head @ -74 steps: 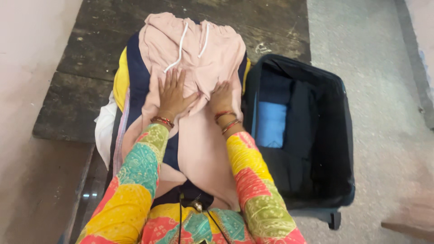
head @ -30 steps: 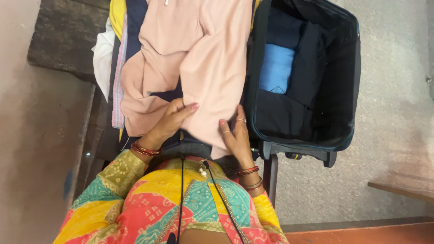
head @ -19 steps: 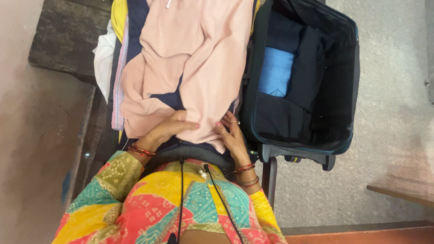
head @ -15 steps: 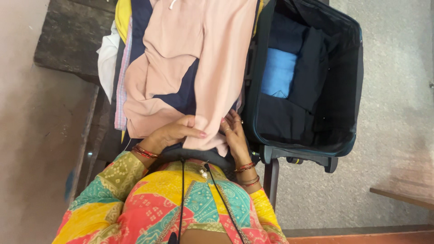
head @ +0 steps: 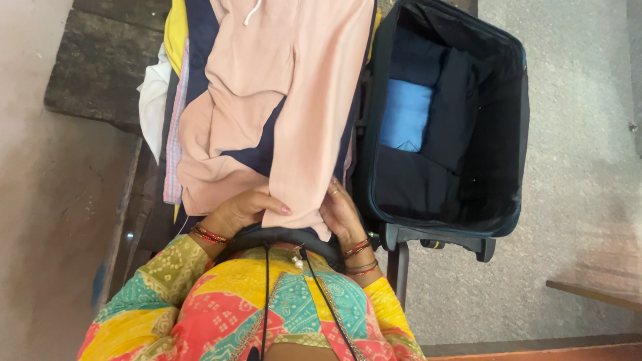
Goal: The person folds a pair of dark blue trousers and a pair of light pink sweatpants on a wooden surface. They smooth the fabric, align the legs, and fold the garments into compact rectangles before placing them into an open suitcase.
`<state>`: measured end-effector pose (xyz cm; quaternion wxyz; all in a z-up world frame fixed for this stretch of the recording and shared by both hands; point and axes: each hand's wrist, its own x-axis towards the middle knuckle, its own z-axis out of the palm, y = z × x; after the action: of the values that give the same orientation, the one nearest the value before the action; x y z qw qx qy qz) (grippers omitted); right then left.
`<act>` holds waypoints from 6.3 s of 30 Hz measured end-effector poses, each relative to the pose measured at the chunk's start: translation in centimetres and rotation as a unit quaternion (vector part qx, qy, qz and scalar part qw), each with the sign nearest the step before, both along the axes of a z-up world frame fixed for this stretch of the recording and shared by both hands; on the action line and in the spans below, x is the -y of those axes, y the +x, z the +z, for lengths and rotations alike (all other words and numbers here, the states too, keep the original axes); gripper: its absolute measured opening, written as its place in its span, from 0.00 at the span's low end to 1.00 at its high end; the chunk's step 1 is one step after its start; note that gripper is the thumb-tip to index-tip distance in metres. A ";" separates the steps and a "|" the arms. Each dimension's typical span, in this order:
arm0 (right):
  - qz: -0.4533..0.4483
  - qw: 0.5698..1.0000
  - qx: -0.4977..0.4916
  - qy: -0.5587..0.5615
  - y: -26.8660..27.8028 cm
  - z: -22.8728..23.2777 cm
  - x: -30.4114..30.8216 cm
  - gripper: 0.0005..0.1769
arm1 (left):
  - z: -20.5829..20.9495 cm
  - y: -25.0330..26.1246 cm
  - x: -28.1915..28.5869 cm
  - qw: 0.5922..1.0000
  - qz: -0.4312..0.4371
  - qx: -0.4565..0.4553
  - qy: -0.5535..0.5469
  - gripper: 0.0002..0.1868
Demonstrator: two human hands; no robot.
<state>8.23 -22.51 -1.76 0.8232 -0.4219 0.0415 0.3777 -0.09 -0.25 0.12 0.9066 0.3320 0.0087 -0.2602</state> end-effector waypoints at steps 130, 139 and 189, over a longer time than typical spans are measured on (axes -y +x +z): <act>0.174 0.881 0.383 -0.215 4.7 -0.8 -9.8 0.29 | 3.4 1.5 -13.0 0.966 0.252 -0.036 0.036 0.32; 0.169 0.982 0.001 0.080 1.5 4.1 -12.9 0.36 | 5.8 0.8 -11.9 0.918 0.249 0.017 0.308 0.19; 0.314 0.880 0.276 -0.227 -1.1 7.8 -5.9 0.21 | 5.2 -7.3 -12.4 0.519 -0.030 0.045 0.853 0.18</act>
<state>7.10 -16.65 6.03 0.5216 -0.6750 -0.2371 0.4648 -7.40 12.19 5.32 0.1799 0.9577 0.1755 -0.1402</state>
